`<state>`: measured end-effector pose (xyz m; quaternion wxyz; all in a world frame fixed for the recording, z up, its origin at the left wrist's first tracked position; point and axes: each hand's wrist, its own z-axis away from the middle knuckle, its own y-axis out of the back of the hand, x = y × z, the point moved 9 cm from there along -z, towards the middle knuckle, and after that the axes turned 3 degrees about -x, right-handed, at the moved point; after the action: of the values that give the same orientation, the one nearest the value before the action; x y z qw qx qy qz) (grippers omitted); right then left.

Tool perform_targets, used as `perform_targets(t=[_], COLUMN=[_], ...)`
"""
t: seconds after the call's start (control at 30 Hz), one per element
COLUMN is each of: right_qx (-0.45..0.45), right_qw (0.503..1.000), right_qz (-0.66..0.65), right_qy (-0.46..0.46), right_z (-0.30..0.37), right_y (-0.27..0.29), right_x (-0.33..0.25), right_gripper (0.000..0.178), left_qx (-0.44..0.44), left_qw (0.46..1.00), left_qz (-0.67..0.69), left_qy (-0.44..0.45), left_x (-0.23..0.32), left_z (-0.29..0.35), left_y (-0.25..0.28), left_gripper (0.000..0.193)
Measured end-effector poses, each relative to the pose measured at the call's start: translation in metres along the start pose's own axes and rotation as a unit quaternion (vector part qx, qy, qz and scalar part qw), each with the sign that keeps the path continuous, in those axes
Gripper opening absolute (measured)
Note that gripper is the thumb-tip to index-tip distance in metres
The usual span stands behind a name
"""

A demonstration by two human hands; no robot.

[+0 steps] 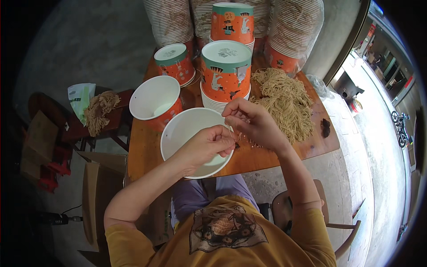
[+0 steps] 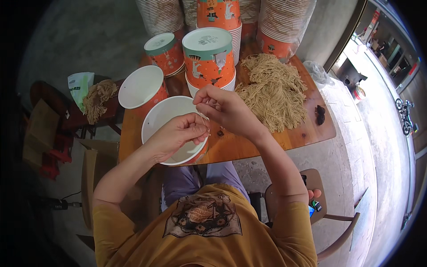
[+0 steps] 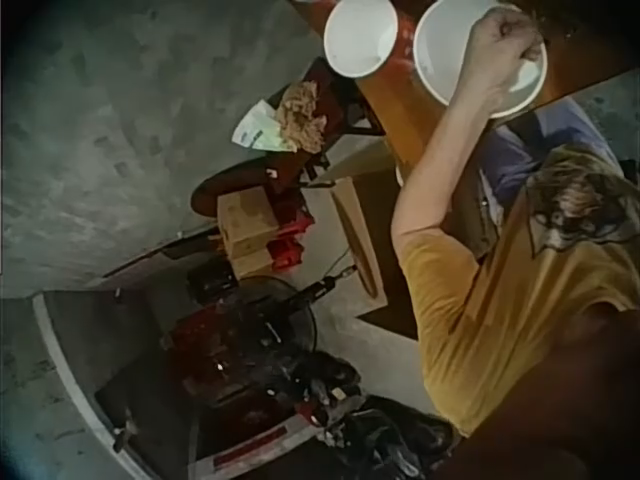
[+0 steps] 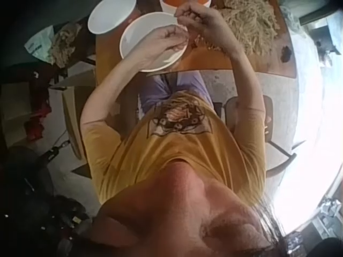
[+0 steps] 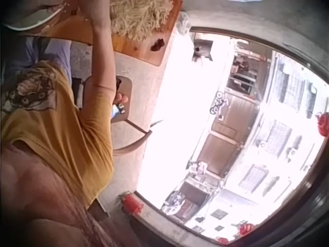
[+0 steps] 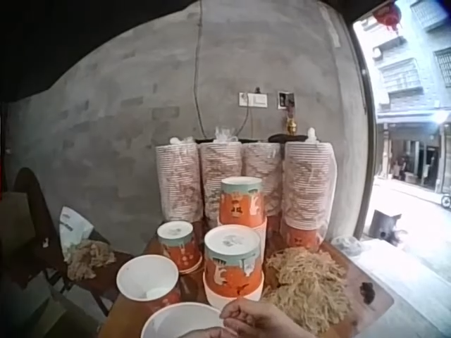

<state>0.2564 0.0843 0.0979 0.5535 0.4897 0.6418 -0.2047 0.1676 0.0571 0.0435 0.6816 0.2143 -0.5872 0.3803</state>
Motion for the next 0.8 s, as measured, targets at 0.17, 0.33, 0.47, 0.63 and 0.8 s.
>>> perform_targets(t=[0.17, 0.33, 0.47, 0.63, 0.8], right_qx=[0.129, 0.214, 0.190, 0.196, 0.213], right_qw=[0.956, 0.921, 0.937, 0.953, 0.942], right_qz=[0.250, 0.311, 0.291, 0.231, 0.260], right_qy=[0.081, 0.098, 0.041, -0.026, 0.024], right_z=[0.020, 0.058, 0.066, 0.063, 0.065], right_y=[0.017, 0.012, -0.002, -0.012, -0.020], right_x=[-0.007, -0.020, -0.015, -0.014, -0.022], right_gripper=[0.011, 0.014, 0.015, 0.016, 0.009], left_qx=[0.005, 0.035, 0.033, 0.033, 0.015], left_qw=[1.000, 0.999, 0.999, 0.999, 0.994], left_qz=[0.009, 0.001, 0.014, 0.036, 0.082], left_qy=[0.000, 0.013, 0.002, 0.021, 0.070], left_x=[0.001, -0.002, 0.000, -0.004, -0.004], left_z=[-0.002, -0.005, -0.006, -0.007, -0.002], left_y=[0.001, 0.009, 0.006, 0.011, 0.003], left_gripper=[0.016, 0.015, 0.017, 0.017, 0.018])
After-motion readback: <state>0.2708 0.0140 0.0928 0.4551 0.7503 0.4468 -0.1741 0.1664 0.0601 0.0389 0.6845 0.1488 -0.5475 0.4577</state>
